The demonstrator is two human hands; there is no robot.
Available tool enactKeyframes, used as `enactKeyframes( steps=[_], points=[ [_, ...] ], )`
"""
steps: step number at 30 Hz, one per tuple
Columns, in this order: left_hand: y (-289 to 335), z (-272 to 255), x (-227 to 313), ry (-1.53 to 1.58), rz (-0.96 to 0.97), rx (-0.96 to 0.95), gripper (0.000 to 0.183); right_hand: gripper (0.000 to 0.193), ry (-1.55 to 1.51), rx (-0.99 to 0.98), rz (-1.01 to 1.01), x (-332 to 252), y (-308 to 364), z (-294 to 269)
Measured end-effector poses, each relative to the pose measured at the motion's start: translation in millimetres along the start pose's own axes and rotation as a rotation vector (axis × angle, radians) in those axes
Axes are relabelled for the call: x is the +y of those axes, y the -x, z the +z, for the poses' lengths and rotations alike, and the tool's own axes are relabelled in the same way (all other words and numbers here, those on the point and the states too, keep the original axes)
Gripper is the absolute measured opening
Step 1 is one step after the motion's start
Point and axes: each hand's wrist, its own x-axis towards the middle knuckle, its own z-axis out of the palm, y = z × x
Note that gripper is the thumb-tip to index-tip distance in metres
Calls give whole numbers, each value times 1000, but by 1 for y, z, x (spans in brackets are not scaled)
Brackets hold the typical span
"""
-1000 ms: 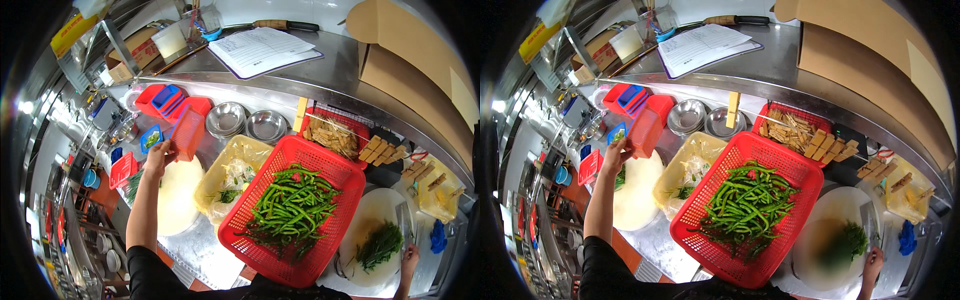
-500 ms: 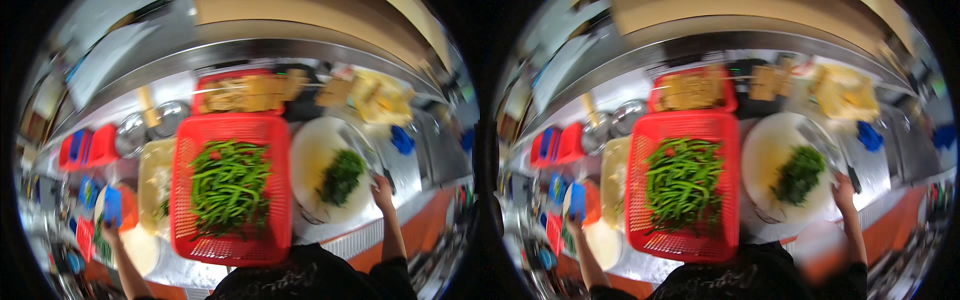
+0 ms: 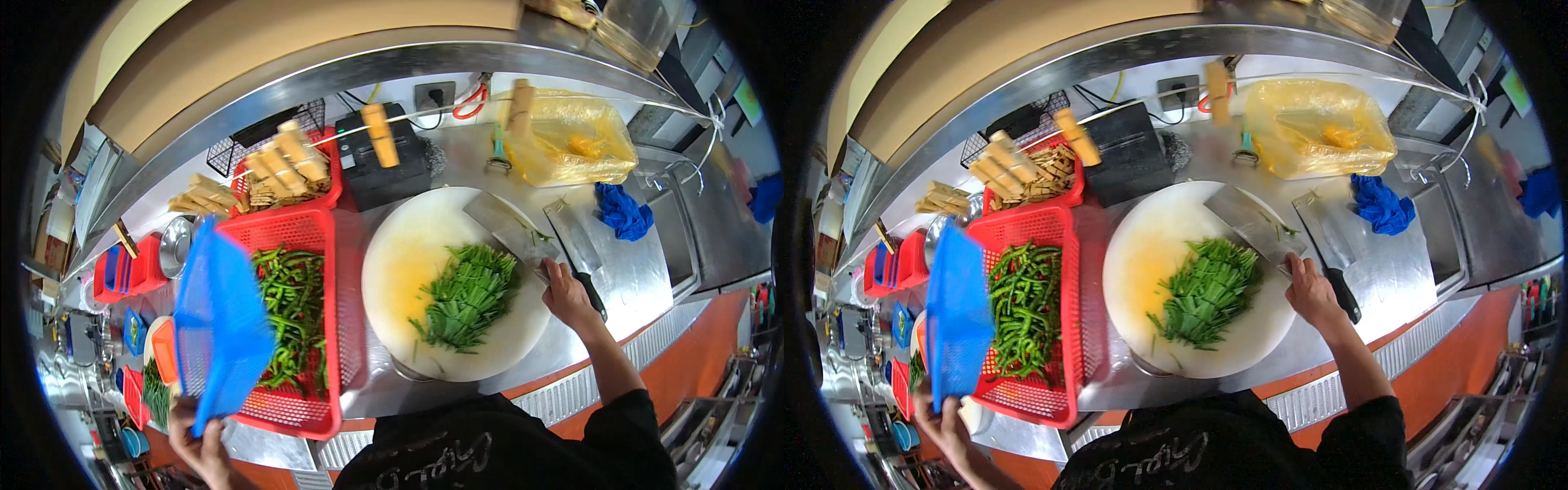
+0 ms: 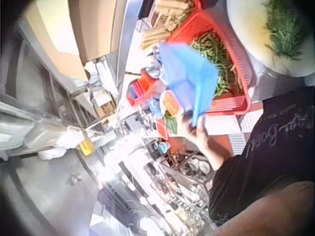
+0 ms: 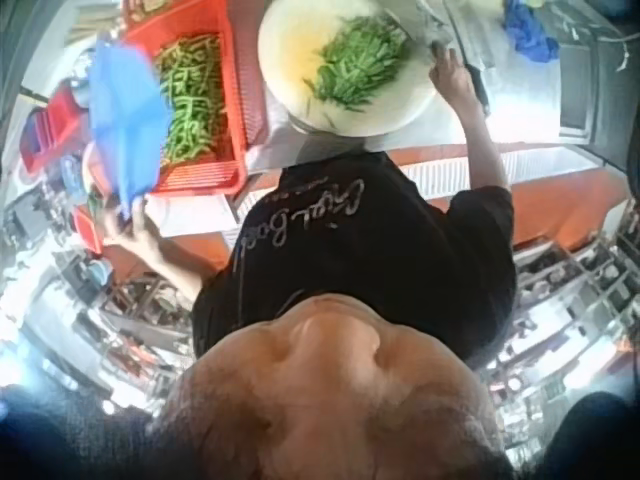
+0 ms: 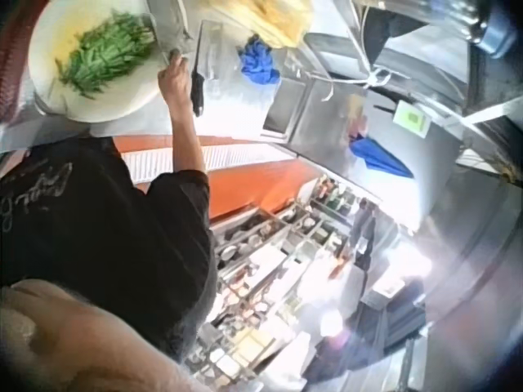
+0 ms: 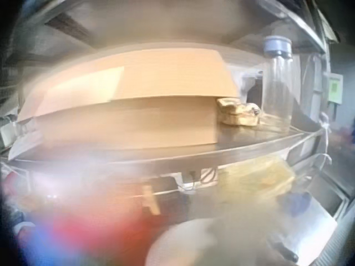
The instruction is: The person chops a large bunch of green onions on a white cutting board using a cleaver. They trim the ends, slice the onions into small pieces, and transfer the chopped vegetables into a blue plastic container. The person repeats this process with another bunch of green onions.
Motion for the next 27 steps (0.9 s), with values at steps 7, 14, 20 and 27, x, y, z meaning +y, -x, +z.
enactKeyframes(
  steps=[7, 14, 20, 27],
  points=[
    [-6, 246, 76, 47, 343, -545, 21, 35, -329, -119, 20, 23, 33, -64],
    [-30, 394, 45, 133, 446, -677, 18, 43, 47, -92, 10, 61, 102, -93],
    [-20, 420, 46, -169, 255, -756, 44, 37, 137, 24, -84, 86, 112, -99],
    [55, 387, 35, -466, 187, -797, 86, 17, 251, -271, -27, 94, 83, -122]
  ],
)
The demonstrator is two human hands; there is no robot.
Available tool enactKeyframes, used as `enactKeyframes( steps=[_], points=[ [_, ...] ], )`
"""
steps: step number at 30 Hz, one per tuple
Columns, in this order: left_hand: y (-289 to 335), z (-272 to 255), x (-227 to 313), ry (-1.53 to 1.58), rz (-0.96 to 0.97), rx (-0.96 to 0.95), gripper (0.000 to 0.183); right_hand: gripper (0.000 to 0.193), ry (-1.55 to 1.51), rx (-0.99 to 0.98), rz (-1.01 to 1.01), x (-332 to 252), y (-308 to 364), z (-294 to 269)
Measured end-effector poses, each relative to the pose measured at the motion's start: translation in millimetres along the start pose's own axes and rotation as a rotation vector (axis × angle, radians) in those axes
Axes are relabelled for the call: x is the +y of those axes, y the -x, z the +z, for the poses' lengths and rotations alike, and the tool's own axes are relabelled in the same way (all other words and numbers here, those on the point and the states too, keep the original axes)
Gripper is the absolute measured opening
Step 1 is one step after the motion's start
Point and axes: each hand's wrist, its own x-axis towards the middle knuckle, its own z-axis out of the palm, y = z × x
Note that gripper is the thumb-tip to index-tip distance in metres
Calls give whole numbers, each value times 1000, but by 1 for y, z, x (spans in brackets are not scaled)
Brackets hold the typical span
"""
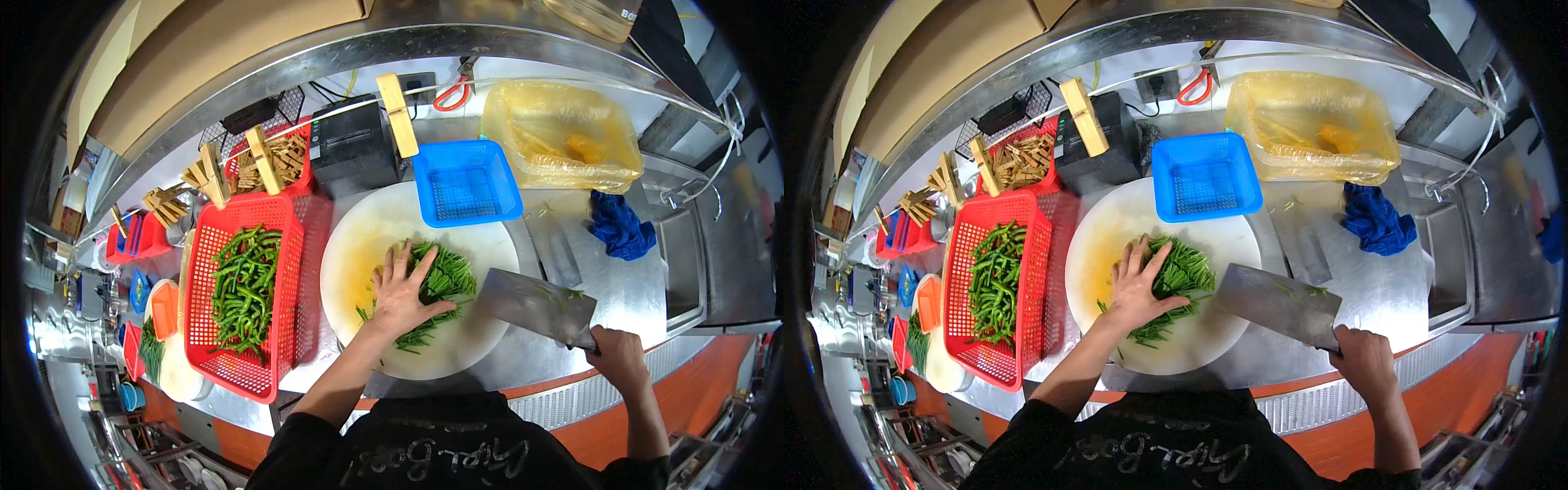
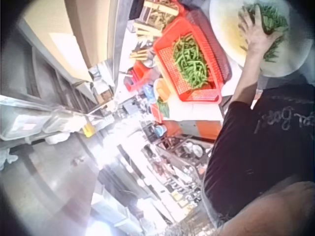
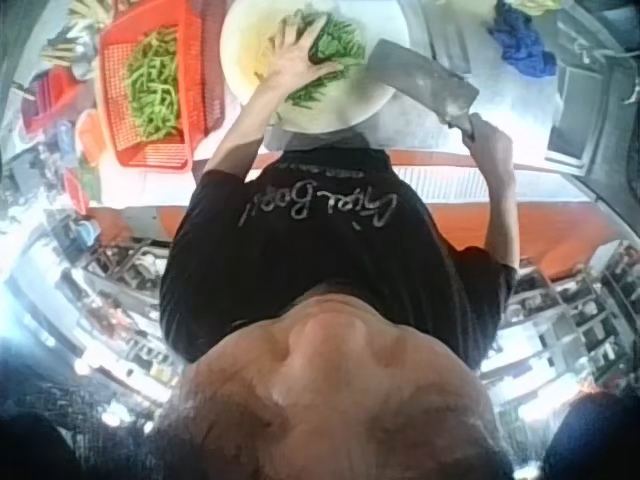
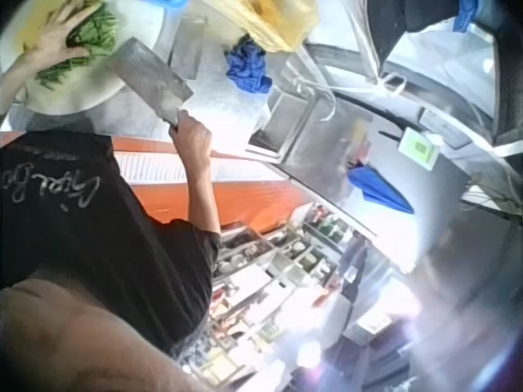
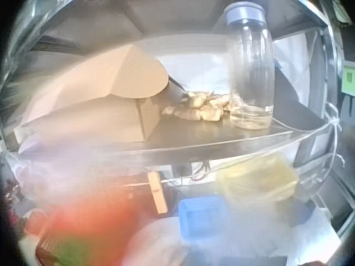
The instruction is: The person chops a large bunch of green onions on a white cutting board using a cleaver. They trim the ends, slice the onions into small pieces, and transfer the chopped vegetables into a blue plastic container. The person repeats this process with another bunch of green onions.
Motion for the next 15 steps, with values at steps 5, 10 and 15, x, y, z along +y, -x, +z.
enactKeyframes(
  steps=[5, 10, 15],
  points=[
    [-13, 20, 15, -28, 106, 103, 80, 20, -25, 89, -192, -21, -36, 1],
    [-13, 33, 10, 122, 182, 406, 40, 22, -128, 56, -145, -70, -54, 36],
    [-23, -6, 27, 160, 270, 538, 35, 24, -182, 182, -97, -75, -33, 0]
  ],
)
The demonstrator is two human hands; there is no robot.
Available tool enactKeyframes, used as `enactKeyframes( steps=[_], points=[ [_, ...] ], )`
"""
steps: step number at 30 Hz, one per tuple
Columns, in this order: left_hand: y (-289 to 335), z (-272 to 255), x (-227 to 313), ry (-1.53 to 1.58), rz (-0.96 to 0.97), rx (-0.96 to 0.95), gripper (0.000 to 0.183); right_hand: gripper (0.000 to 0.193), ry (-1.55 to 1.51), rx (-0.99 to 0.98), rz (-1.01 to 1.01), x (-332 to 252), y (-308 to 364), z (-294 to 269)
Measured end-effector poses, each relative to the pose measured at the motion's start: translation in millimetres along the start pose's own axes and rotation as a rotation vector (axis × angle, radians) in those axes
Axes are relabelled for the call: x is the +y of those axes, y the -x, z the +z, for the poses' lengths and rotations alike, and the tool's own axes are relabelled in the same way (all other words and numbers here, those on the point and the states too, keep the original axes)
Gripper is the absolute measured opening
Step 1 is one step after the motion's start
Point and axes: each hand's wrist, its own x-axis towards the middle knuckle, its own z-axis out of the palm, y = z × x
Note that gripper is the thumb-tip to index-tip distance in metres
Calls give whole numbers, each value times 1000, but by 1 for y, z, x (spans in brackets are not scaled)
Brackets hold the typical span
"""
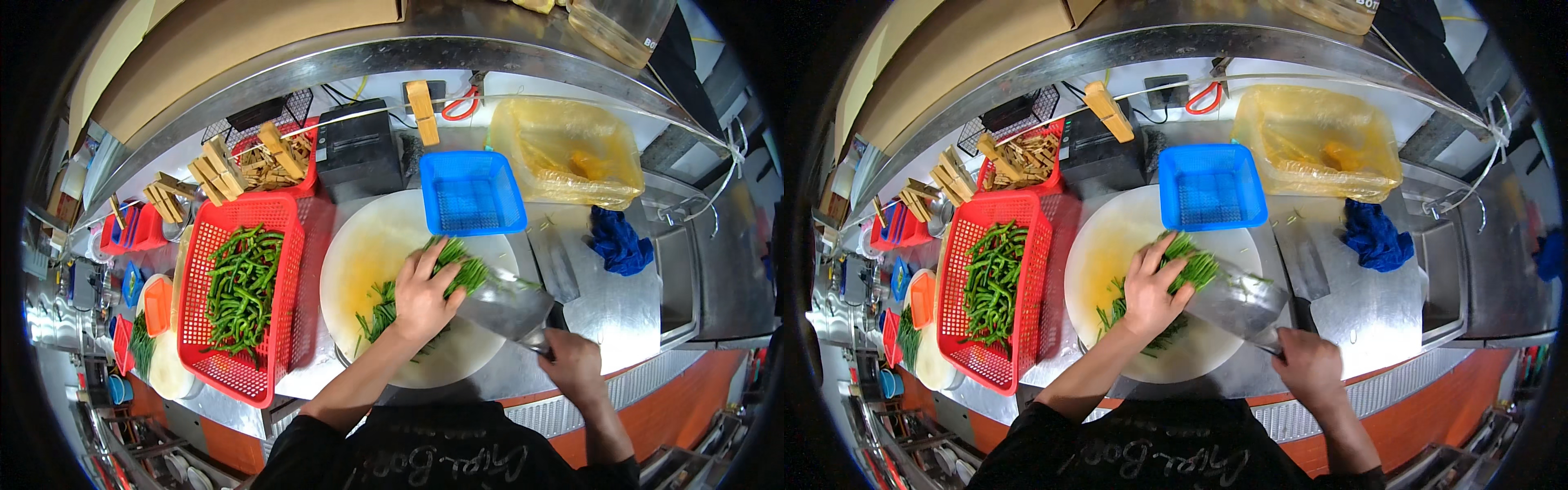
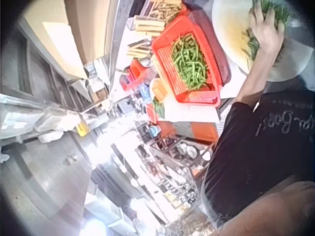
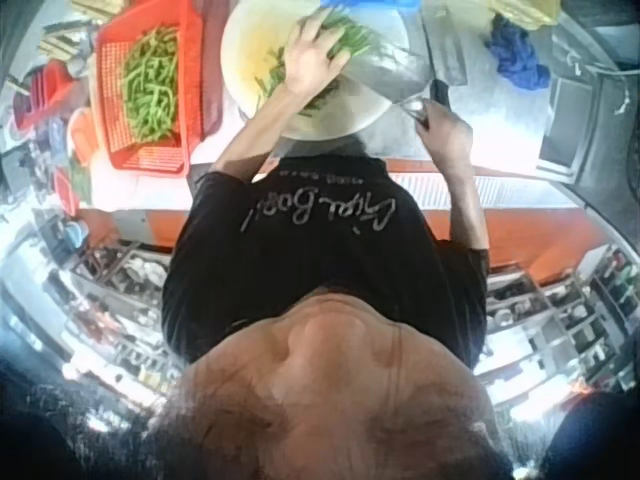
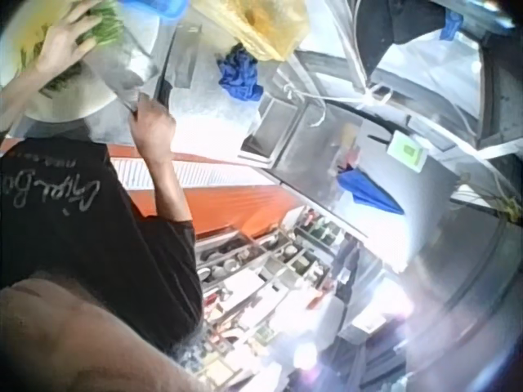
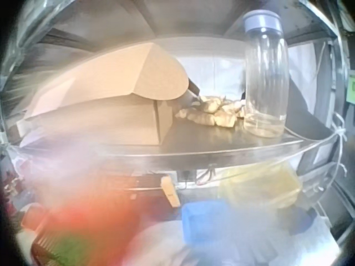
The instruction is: The person chops a large bunch of green onions on a white cutting board using a cleaver. They trim the ends, slice the onions into small pieces, and transfer the chopped vegetables into a blue plastic container. The person repeats this process with another bunch of green onions.
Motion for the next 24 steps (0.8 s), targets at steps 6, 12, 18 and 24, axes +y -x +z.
enactKeyframes(
  steps=[6, 12, 18, 24],
  points=[
    [-106, 30, -11, 189, -30, 69, 35, 20, 256, 105, -9, -9, -61, -101],
    [-147, 111, -55, 87, -327, -524, 41, 12, 512, -116, -2, 1, -111, -142],
    [-136, 50, -56, 39, -81, -489, 39, 20, 475, -159, 13, 19, -39, -154],
    [-26, -21, -65, 461, -270, -331, 34, 26, 349, -234, -26, 47, 28, -76]
  ],
)
